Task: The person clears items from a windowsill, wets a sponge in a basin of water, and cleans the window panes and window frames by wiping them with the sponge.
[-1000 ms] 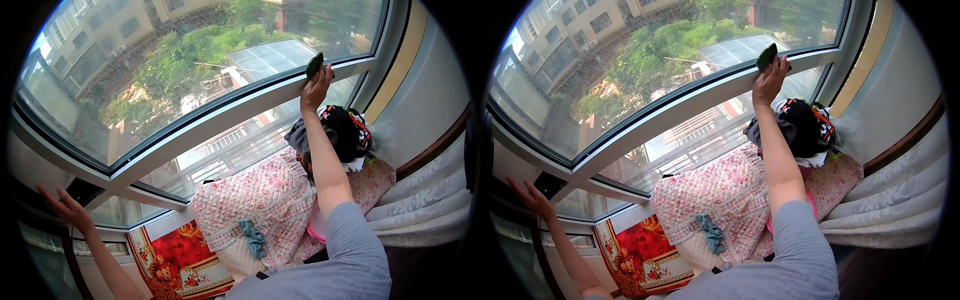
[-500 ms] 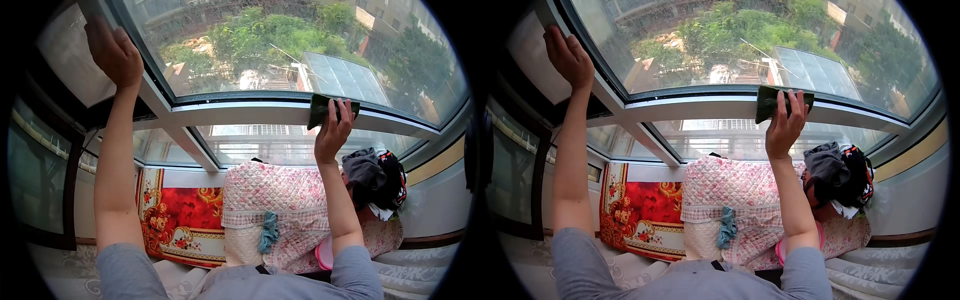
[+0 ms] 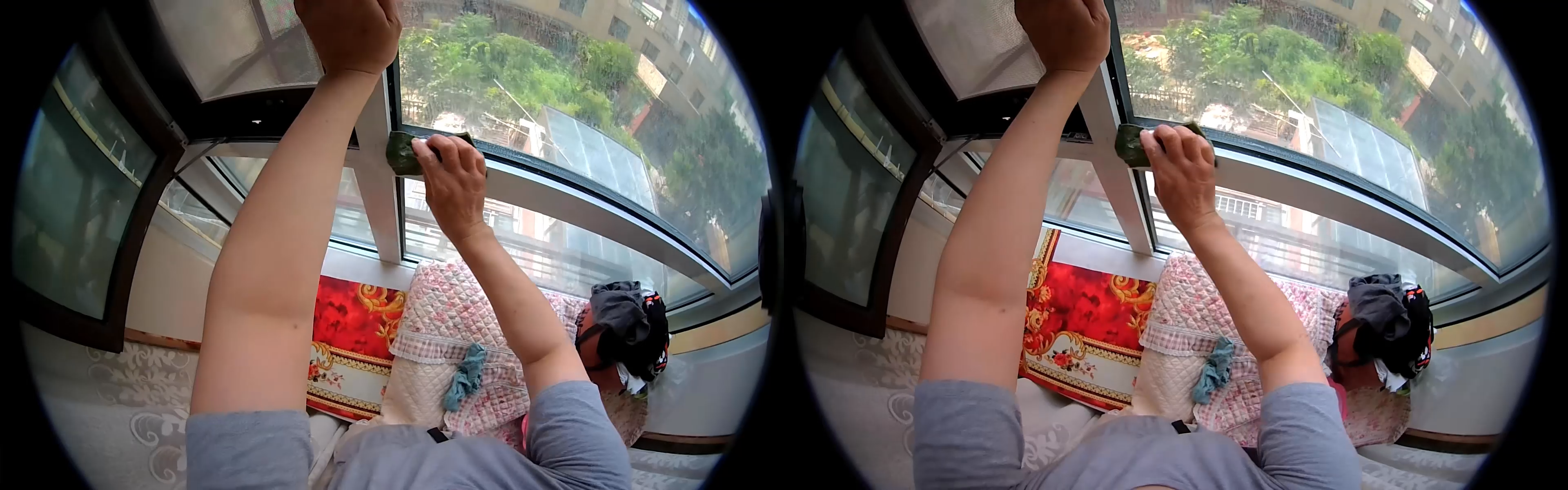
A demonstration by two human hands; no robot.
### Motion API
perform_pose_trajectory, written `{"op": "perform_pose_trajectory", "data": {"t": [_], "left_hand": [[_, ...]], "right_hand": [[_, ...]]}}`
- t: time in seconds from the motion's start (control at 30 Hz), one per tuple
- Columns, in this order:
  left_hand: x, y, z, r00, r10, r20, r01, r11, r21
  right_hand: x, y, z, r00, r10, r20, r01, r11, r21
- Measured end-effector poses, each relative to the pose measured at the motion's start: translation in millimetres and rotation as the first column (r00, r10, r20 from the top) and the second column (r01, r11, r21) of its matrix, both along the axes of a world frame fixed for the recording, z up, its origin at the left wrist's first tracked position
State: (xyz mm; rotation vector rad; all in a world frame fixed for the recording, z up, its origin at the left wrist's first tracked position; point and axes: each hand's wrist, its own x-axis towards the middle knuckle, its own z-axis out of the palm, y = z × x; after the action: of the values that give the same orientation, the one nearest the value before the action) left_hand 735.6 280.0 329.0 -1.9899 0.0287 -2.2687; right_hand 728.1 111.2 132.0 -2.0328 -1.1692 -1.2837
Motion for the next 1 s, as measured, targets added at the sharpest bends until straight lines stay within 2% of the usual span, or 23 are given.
{"op": "perform_pose_trajectory", "data": {"t": [0.13, 0.23, 0.33, 0.43, 0.53, 0.67, 0.8, 0.83, 0.97, 1.0], "left_hand": [[-4, -2, 0, 1.0, -0.006, -0.002, 0.006, 1.0, -0.013], [-6, 0, 0, 0.999, -0.052, 0.015, 0.052, 0.999, 0.011], [-5, 1, 0, 0.996, -0.082, 0.033, 0.081, 0.996, 0.028], [-4, 3, 0, 0.997, -0.075, 0.029, 0.074, 0.997, 0.034], [-7, 2, 0, 0.999, -0.049, -0.001, 0.049, 0.999, 0.011], [-8, 2, -1, 0.999, -0.049, 0.006, 0.049, 0.999, 0.003], [-7, 1, -1, 0.998, -0.055, 0.013, 0.055, 0.998, -0.003], [-7, 1, -1, 0.998, -0.056, 0.012, 0.056, 0.998, 0.001], [-5, -1, 0, 0.998, -0.053, 0.025, 0.052, 0.998, 0.042], [-6, 0, 1, 0.999, -0.041, 0.029, 0.039, 0.998, 0.056]], "right_hand": [[14, -81, 8, 0.996, -0.081, 0.04, 0.082, 0.996, -0.023], [2, -56, 6, 0.988, -0.151, -0.025, 0.152, 0.987, 0.058], [-8, 13, 6, 1.0, -0.013, -0.023, 0.013, 1.0, 0.008], [-14, 41, 5, 0.994, -0.034, -0.099, 0.038, 0.999, 0.037], [-3, 7, 8, 0.999, -0.008, -0.052, 0.006, 0.999, -0.039], [8, -63, 11, 0.994, -0.108, 0.032, 0.109, 0.994, -0.007], [6, -72, -4, 0.973, -0.233, 0.007, 0.23, 0.965, 0.125], [4, -59, -4, 0.982, -0.187, -0.027, 0.189, 0.972, 0.137], [-18, 19, 3, 0.999, 0.0, -0.048, -0.003, 0.998, -0.063], [-16, 28, 0, 0.998, -0.015, -0.059, 0.013, 1.0, -0.028]]}}
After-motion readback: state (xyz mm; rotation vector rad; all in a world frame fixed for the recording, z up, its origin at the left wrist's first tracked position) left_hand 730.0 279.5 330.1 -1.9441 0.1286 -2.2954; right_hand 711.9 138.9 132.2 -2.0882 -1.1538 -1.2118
